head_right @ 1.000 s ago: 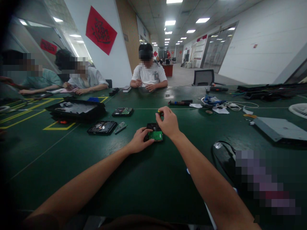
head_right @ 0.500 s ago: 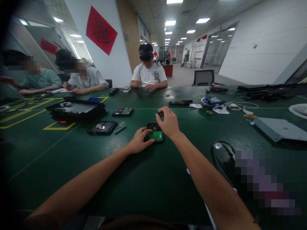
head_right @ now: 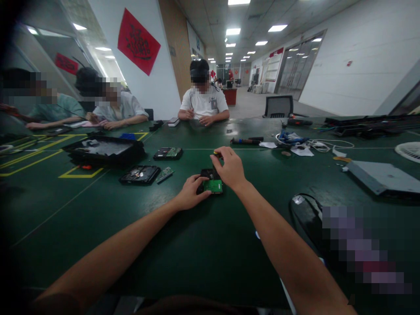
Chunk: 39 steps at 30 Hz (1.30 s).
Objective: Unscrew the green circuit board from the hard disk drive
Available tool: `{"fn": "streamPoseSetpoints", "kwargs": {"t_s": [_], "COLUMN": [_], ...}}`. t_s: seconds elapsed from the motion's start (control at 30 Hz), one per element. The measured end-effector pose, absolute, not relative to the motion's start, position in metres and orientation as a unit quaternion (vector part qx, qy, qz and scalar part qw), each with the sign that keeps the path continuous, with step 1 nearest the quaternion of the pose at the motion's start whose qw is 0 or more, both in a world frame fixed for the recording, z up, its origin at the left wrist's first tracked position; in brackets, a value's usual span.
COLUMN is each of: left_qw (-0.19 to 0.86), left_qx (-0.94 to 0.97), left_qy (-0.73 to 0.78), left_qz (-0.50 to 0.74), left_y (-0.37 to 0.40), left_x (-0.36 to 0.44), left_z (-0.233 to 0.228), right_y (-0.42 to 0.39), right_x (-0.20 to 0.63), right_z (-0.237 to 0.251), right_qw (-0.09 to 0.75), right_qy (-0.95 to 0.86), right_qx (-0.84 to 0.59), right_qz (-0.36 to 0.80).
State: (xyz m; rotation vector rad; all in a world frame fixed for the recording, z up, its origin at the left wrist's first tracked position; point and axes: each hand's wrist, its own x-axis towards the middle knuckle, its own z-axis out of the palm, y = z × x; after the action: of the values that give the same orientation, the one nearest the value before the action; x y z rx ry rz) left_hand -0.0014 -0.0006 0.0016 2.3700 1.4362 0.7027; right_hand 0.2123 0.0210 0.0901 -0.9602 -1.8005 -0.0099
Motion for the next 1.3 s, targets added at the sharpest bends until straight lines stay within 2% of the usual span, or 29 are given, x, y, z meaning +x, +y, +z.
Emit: {"fn": "streamPoseSetpoints", "kwargs": {"t_s": [0.53,1.3], "left_qw": [0.147,0.147], "left_qx": [0.819,0.821], "left_qy": [0.498,0.495], "left_qz": [0.244,0.242], "left_y": [-0.0021,-0.0005], "left_x": [-0.0014,-0.0027], "left_z": [0.0034,0.0025], "right_y": [0.018,0.0193], "right_x": [0.2103,0.2117], "right_z": [0.092,0.0922], "right_qw": [0.526,0.514], "right_qy": [-0.757,-0.76], "right_qx": [-0.387,-0.398], "right_qz": [-0.039,-0.01]}}
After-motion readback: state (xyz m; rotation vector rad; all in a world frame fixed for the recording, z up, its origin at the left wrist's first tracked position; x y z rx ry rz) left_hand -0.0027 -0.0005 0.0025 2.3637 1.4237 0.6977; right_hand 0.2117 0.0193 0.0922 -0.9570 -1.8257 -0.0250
